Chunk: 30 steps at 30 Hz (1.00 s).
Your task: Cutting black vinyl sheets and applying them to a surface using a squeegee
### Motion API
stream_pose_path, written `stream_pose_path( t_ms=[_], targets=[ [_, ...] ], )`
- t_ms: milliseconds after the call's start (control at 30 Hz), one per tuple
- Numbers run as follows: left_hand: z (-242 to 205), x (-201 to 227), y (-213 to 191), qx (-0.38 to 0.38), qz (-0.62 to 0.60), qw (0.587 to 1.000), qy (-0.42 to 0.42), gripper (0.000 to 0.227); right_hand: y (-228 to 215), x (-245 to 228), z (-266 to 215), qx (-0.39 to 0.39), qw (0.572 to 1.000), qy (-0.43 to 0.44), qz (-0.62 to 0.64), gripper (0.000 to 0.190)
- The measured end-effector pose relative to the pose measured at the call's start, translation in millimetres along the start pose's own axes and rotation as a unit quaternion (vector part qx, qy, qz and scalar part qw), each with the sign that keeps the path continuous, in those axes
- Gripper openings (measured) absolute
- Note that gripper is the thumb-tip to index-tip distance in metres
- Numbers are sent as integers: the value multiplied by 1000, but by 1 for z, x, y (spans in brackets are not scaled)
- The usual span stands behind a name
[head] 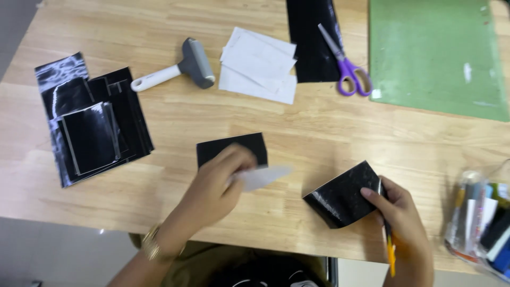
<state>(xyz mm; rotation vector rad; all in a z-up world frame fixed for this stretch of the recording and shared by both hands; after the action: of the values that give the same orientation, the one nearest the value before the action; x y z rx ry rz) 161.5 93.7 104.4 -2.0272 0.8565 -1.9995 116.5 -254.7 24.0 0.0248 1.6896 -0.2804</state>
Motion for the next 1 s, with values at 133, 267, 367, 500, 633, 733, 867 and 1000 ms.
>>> stream_pose_path(
  t_ms=[133, 267, 367, 500, 633, 733, 867, 1000],
  targets=[
    [112, 21, 100, -103, 102, 989, 4, 54, -31, -3, -31, 91, 992, -65, 53, 10],
    [163, 36, 206, -184, 110, 974, 70, 56, -51, -21, -57, 101, 982, -118, 104, 20],
    [171, 49, 233, -65, 160, 964, 202, 56, -48, -20, -65, 66, 985, -137, 83, 17],
    [130, 69, 172, -59, 3, 985, 164, 39, -20, -31, -69, 108, 974, -130, 148, 19],
    [63, 55, 103, -272, -310, 911, -27, 49, 4, -26, -64, 124, 964, -109, 210, 15],
    [19, 31, 74, -247, -250, 930, -103, 50, 18, -23, -60, 116, 967, -96, 208, 14],
    [-20, 24, 59, -157, -353, 912, -138, 15, 36, -33, -65, 98, 963, -99, 231, 13],
    [-36, 12, 51, -104, -418, 887, -168, 9, 28, -24, -78, 94, 962, -113, 228, 16]
  ],
)
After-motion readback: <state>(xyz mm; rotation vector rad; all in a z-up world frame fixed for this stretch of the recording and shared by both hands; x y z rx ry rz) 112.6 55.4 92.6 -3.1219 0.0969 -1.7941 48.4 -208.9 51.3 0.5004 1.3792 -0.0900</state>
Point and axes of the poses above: each hand's wrist, its own z-axis towards the middle knuckle, its own y-axis out of the palm, x = y × z, the point moved 8 cm from there along z, towards the middle knuckle, and after that the axes turned 14 degrees about -y, right-handed, at the moved point
